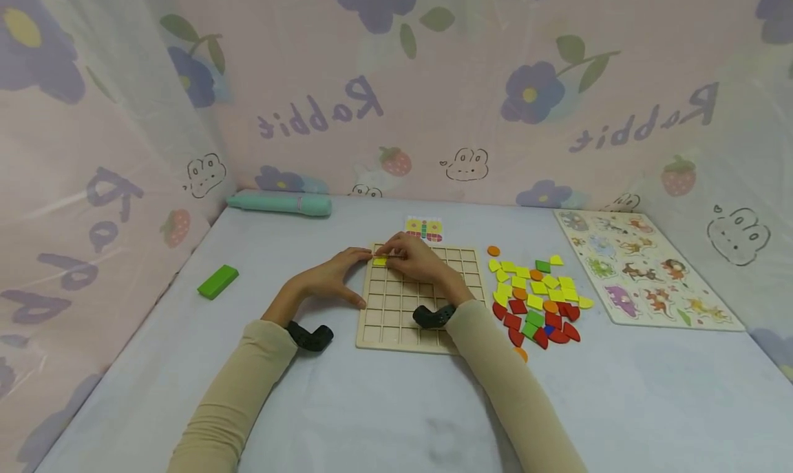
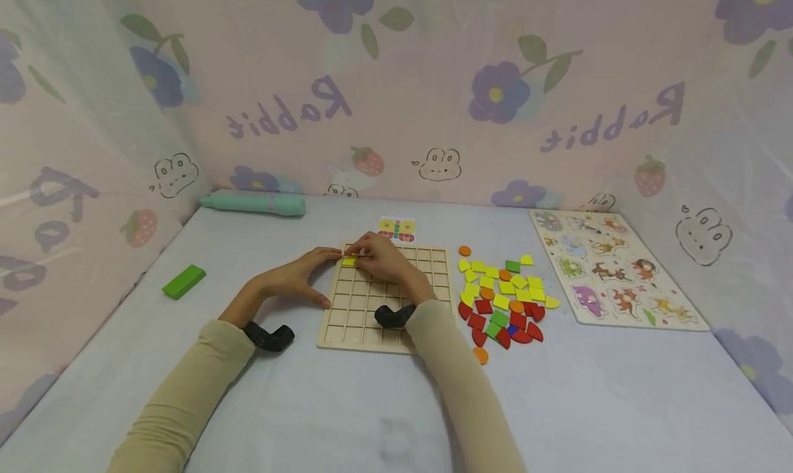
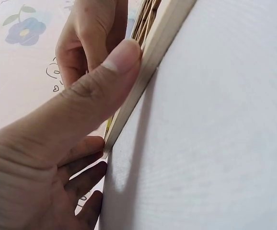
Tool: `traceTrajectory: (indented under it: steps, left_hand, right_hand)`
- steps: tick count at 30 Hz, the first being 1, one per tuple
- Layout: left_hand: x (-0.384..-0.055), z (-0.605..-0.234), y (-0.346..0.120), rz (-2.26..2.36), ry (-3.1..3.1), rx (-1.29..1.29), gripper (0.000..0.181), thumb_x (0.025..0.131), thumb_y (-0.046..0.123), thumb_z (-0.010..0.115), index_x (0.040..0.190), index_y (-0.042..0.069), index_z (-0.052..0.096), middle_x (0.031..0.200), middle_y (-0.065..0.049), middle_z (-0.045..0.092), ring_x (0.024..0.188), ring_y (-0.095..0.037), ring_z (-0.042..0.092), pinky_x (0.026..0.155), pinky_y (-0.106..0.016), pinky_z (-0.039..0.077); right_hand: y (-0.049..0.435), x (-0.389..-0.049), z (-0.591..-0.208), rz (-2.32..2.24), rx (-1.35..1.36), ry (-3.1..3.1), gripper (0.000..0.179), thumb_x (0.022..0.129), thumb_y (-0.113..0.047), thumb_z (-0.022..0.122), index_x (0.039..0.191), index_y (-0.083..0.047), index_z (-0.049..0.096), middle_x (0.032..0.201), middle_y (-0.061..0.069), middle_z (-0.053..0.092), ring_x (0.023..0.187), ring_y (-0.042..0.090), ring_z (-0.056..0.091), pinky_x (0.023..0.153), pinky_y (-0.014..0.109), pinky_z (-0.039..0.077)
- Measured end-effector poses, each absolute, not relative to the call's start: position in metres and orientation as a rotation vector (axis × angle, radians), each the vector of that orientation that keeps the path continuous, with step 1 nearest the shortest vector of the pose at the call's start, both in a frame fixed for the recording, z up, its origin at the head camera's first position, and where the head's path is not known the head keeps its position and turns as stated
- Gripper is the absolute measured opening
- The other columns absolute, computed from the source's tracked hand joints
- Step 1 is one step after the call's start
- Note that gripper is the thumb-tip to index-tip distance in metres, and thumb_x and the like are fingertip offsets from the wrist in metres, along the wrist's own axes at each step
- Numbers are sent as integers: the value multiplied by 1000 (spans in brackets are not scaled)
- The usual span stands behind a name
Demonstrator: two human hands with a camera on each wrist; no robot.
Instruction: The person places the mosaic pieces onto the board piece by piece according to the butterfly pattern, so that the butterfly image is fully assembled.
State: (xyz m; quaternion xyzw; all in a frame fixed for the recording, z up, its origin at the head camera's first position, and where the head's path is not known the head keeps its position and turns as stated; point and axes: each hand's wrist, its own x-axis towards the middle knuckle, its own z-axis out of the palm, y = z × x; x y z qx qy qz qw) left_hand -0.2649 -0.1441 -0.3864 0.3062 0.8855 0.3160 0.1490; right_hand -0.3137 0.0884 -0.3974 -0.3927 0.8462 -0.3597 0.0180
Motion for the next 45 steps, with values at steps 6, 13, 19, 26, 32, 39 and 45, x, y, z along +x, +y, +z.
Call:
traceTrajectory:
  steps: [6,13,19,26,32,39,45]
  left_hand:
    - [-268,-389,-144,892,2555,867,99,69,32,82,146,4,25,152,-12,19,141,-30,12,113,-47,16]
    - [-268,-390,-146,901,2557,887,100,69,32,83,145,3,26,151,-13,20,141,-31,13,113,-48,16]
    - [-269,-392,-146,894,2558,888,101,68,33,83,145,3,25,151,-13,19,141,-31,12,113,-48,15]
    - [-268,-391,-146,905,2553,881,100,69,32,83,145,3,25,151,-13,19,141,-31,12,113,-48,15]
    - [-268,-391,-146,910,2550,884,100,69,31,82,145,3,25,151,-13,19,141,-31,11,114,-47,14]
    - [-268,-392,-146,902,2548,878,101,68,32,83,146,4,25,151,-12,19,141,-30,12,114,-47,15]
    - [-269,-392,-145,894,2558,877,100,69,32,83,146,4,25,151,-12,20,141,-30,12,114,-46,15]
  right_hand:
    - [123,-307,-383,-1186,-1202,2640,23,88,-7,62,111,-3,65,104,14,60,91,22,54,76,36,50]
    - [189,-292,-365,-1220,-1115,2699,24,86,-6,66,110,-1,64,105,16,62,93,28,58,81,44,50]
    - [243,-281,-360,-1086,-937,2841,22,86,-8,66,107,-2,66,105,13,63,90,23,58,82,40,50]
    - [281,-277,-362,-1028,-658,2881,26,88,-12,65,111,-1,64,109,15,62,95,26,55,85,38,49]
    - [294,-281,-372,-987,-521,2846,27,88,-14,64,113,-3,64,111,16,59,92,29,57,77,36,50]
    - [296,-286,-385,-948,-459,2869,31,84,-13,69,112,-3,65,112,17,59,93,28,52,82,38,46]
    - [294,-287,-386,-913,-402,2901,32,84,-18,69,112,-3,66,108,15,59,91,27,50,81,37,45]
